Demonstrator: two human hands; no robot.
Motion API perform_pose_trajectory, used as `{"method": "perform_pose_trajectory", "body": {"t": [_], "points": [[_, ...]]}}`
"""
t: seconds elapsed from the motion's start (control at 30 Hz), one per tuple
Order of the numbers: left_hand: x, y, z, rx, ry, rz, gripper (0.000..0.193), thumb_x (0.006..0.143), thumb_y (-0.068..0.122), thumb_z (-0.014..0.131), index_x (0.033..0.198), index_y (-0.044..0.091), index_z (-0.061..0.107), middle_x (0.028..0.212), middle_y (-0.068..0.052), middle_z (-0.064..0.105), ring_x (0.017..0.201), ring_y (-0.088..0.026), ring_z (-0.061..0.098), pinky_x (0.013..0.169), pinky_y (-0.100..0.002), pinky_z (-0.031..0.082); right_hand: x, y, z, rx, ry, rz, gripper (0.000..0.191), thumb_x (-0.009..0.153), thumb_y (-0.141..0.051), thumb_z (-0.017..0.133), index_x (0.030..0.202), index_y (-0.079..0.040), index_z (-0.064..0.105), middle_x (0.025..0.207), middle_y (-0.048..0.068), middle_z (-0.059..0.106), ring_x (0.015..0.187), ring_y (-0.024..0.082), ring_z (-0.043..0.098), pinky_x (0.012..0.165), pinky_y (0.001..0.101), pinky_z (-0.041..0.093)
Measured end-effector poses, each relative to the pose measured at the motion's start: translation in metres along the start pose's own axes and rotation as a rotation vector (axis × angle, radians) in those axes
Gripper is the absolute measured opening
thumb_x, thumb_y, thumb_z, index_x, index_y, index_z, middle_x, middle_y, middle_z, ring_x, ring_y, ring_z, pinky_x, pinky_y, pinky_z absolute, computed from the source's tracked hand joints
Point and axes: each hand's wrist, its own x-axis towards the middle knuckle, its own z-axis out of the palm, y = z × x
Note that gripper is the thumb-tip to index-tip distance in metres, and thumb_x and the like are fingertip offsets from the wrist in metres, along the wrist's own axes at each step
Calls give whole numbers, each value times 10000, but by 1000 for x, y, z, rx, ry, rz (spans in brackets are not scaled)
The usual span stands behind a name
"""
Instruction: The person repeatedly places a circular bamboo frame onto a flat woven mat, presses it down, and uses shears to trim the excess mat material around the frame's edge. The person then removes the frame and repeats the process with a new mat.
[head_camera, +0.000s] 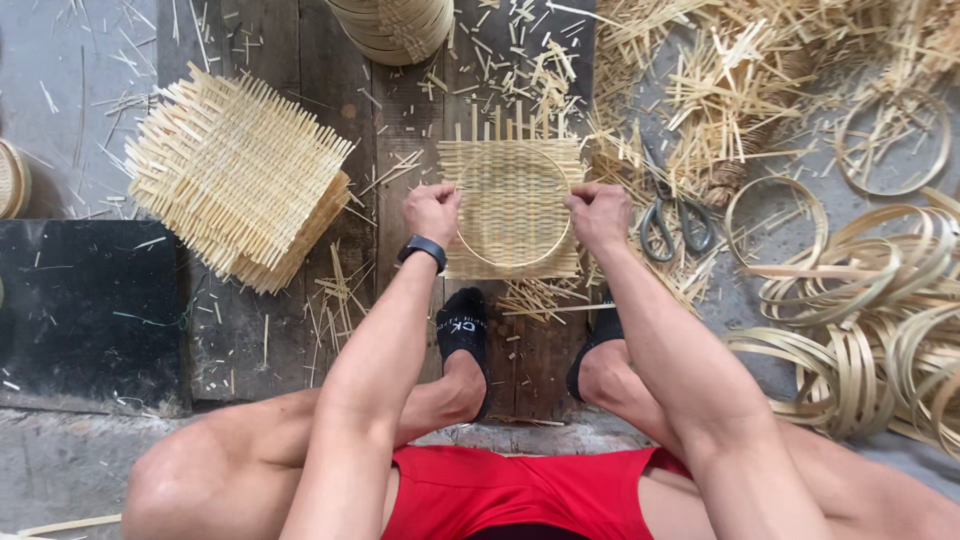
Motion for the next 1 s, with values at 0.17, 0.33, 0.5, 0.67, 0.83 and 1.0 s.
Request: {"method": "perform_pose_trajectory", "body": {"t": [0.17, 0.33, 0.5, 0.67, 0.83, 1.0], "points": [[2, -20, 8, -72, -67, -188, 195, 727, 75, 843, 918, 51, 811, 807, -120, 782, 703, -172, 750, 695, -300, 580, 4, 15, 22, -8, 32, -3, 207, 862, -180, 796, 1054, -102, 805, 991, 110, 782, 888, 213, 736, 874, 350, 565], [5, -19, 8, -144, -42, -276, 268, 685, 45, 853, 949, 66, 809, 786, -98, 791, 692, -171, 735, 698, -290, 597, 3, 8, 19, -7, 9, 29, 188, 846, -161, 795, 1020, -93, 810, 964, 113, 783, 870, 214, 742, 867, 343, 567], [4, -19, 7, -46, -24, -237, 209, 687, 82, 879, 883, 67, 809, 770, -69, 781, 675, -138, 742, 699, -282, 591, 2, -2, 17, -50, 18, 13, 176, 832, -148, 799, 999, -95, 816, 916, 125, 782, 817, 231, 742, 836, 347, 568], [5, -23, 7, -54, -60, -298, 163, 707, 88, 865, 864, 95, 821, 765, -55, 787, 669, -135, 743, 695, -280, 594, -1, -1, 16, -11, 14, 32, 183, 824, -134, 788, 1001, -95, 813, 905, 123, 781, 809, 222, 757, 837, 320, 580], [11, -32, 9, -19, -70, -295, 181, 665, 99, 905, 827, 86, 827, 773, -68, 785, 671, -134, 733, 697, -287, 585, 3, 5, 21, -46, 30, -1, 182, 823, -138, 808, 997, -81, 812, 897, 143, 775, 806, 234, 748, 833, 337, 575], [19, -41, 4, -260, -217, -428, 191, 706, 55, 886, 880, 32, 812, 802, -81, 794, 683, -132, 747, 650, -275, 617, 17, 8, 18, -53, -58, 60, 198, 802, -174, 833, 988, -109, 807, 921, 95, 785, 806, 191, 752, 835, 323, 586]]}}
